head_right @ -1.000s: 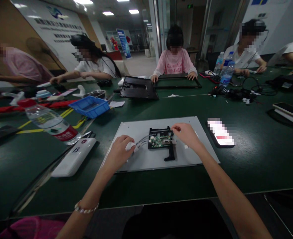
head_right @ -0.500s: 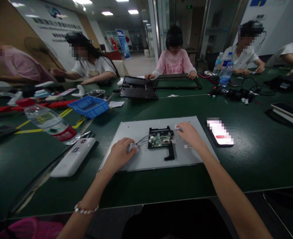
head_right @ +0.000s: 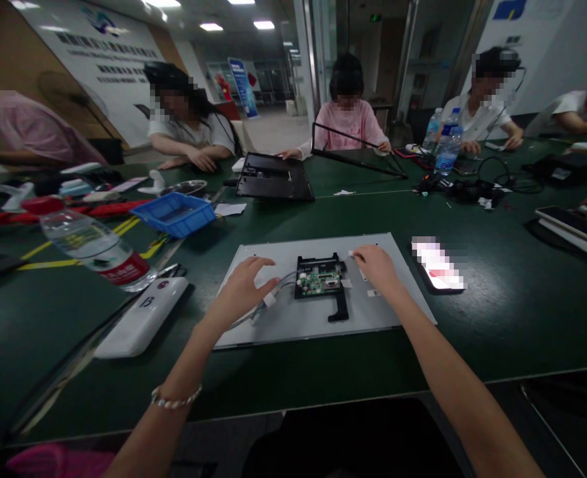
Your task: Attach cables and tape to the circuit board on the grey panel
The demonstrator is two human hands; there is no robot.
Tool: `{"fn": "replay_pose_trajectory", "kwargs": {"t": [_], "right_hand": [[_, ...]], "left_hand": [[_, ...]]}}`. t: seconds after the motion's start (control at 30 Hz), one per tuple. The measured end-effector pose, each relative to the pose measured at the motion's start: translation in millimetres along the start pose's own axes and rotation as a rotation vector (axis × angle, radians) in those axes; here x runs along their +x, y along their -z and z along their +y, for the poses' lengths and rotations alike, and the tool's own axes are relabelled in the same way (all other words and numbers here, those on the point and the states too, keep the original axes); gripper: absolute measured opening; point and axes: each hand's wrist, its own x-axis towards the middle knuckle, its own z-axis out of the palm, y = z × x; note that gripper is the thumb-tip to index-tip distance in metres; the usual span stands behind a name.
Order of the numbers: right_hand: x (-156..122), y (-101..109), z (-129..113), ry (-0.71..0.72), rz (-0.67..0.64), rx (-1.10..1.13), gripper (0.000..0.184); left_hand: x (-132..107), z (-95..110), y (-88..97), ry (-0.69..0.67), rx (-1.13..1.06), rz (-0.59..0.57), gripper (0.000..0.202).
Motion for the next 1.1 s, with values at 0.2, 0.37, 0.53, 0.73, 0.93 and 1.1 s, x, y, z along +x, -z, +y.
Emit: {"fn": "replay_pose_trajectory", "kwargs": {"t": [0.2, 0.37, 0.53, 0.73, 0.93, 1.1], "right_hand": [[0, -2, 0, -0.017, 0.033, 0.047, 0.022], [0, -3, -1, -0.010, 0.054, 0.073, 0.021], [1, -4, -2, -0.011, 0.112, 0.144, 0.021], [5, 1, -12, 0.034, 0.163, 0.194, 0.021], [25, 0, -43, 0.183, 0.034, 0.049, 0.021], [35, -13, -61, 0.242, -0.088, -0.054, 0.022]], "left_hand": [[44, 14, -16.9, -0.089, -0.091, 0.035, 0.029], [56, 23, -52.7, -0.107, -0.121, -0.003, 0.040], [47, 23, -72.7, -0.115, -0.132, -0.013, 0.042], [44, 20, -78.1, -0.103, -0.162, 0.000, 0.045], [45, 19, -81.5, -0.062, -0.190, -0.007, 0.050], [45, 19, -81.4, -0.052, -0.190, -0.016, 0.049]]}}
